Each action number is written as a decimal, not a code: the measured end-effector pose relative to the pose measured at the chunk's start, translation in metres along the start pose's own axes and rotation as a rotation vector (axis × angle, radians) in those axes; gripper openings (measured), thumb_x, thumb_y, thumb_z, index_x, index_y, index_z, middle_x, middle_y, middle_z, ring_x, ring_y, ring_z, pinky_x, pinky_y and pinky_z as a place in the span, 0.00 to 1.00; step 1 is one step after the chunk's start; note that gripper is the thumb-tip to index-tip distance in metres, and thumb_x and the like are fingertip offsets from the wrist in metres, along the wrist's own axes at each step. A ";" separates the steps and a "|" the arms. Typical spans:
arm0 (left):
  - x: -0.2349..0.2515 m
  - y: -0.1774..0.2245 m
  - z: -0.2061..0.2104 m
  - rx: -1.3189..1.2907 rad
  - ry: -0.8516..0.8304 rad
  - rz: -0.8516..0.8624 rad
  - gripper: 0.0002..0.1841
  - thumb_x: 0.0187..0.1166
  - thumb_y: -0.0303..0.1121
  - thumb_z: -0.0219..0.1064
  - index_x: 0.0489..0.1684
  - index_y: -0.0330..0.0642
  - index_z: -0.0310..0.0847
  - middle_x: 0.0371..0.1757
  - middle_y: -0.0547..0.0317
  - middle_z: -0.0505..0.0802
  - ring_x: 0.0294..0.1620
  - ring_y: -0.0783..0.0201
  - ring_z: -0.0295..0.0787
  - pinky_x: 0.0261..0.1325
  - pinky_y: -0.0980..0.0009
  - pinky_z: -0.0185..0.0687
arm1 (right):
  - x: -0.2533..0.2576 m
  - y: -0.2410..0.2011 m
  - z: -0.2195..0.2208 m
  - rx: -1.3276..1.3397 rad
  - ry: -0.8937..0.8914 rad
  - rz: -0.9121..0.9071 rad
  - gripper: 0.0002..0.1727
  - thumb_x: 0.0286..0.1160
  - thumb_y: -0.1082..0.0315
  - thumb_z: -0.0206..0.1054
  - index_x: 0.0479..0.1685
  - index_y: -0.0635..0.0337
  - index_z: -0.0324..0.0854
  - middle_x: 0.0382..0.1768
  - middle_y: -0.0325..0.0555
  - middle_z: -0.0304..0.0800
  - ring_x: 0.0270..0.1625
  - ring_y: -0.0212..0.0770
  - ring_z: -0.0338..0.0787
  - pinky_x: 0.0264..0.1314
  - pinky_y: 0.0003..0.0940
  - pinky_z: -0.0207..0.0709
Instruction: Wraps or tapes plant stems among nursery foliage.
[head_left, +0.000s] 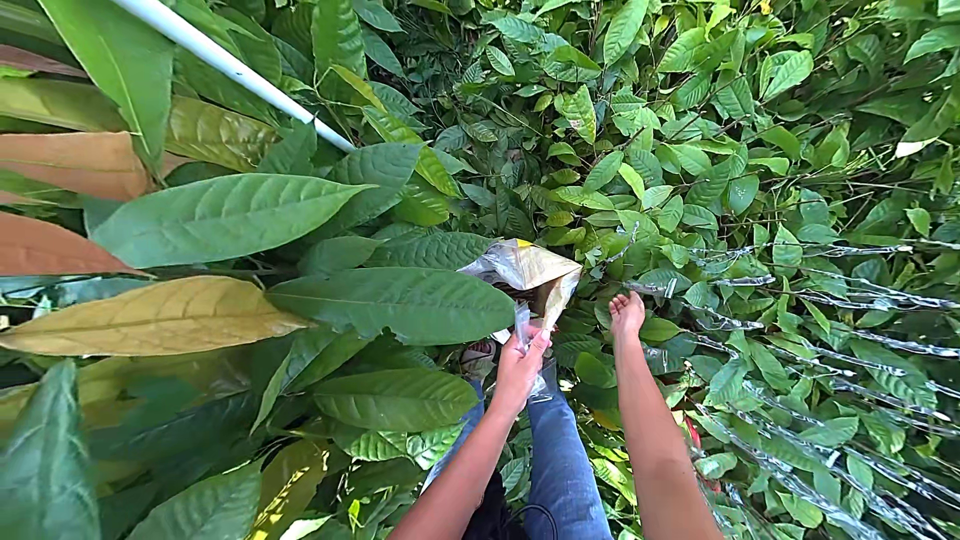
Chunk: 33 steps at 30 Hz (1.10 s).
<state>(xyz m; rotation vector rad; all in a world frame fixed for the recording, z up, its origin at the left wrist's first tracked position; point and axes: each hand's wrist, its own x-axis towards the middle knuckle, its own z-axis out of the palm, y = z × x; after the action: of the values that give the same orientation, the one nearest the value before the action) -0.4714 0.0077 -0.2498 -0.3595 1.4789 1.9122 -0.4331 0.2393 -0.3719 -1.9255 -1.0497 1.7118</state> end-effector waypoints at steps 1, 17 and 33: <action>0.001 0.001 -0.001 0.006 0.002 0.000 0.05 0.85 0.24 0.58 0.39 0.39 0.77 0.26 0.71 0.85 0.16 0.83 0.68 0.22 0.87 0.66 | 0.003 -0.006 0.000 0.103 0.013 0.041 0.26 0.98 0.52 0.38 0.79 0.60 0.62 0.45 0.47 0.80 0.36 0.35 0.82 0.38 0.28 0.77; 0.006 -0.007 0.001 0.015 0.015 0.001 0.06 0.85 0.24 0.57 0.38 0.40 0.77 0.23 0.72 0.83 0.15 0.83 0.67 0.21 0.87 0.65 | 0.029 0.010 0.015 0.336 0.082 0.042 0.09 0.88 0.79 0.52 0.58 0.59 0.65 0.37 0.43 0.74 0.30 0.31 0.78 0.34 0.22 0.77; 0.024 -0.014 0.017 -0.010 0.111 0.005 0.06 0.82 0.23 0.61 0.37 0.41 0.83 0.25 0.73 0.86 0.22 0.81 0.77 0.31 0.84 0.75 | 0.048 0.039 0.036 0.435 0.122 -0.054 0.08 0.90 0.79 0.50 0.59 0.61 0.64 0.38 0.42 0.75 0.30 0.29 0.79 0.34 0.21 0.78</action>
<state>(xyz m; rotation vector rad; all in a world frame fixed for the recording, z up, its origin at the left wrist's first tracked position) -0.4764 0.0331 -0.2690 -0.4738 1.5435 1.9310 -0.4563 0.2408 -0.4394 -1.6804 -0.6148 1.6083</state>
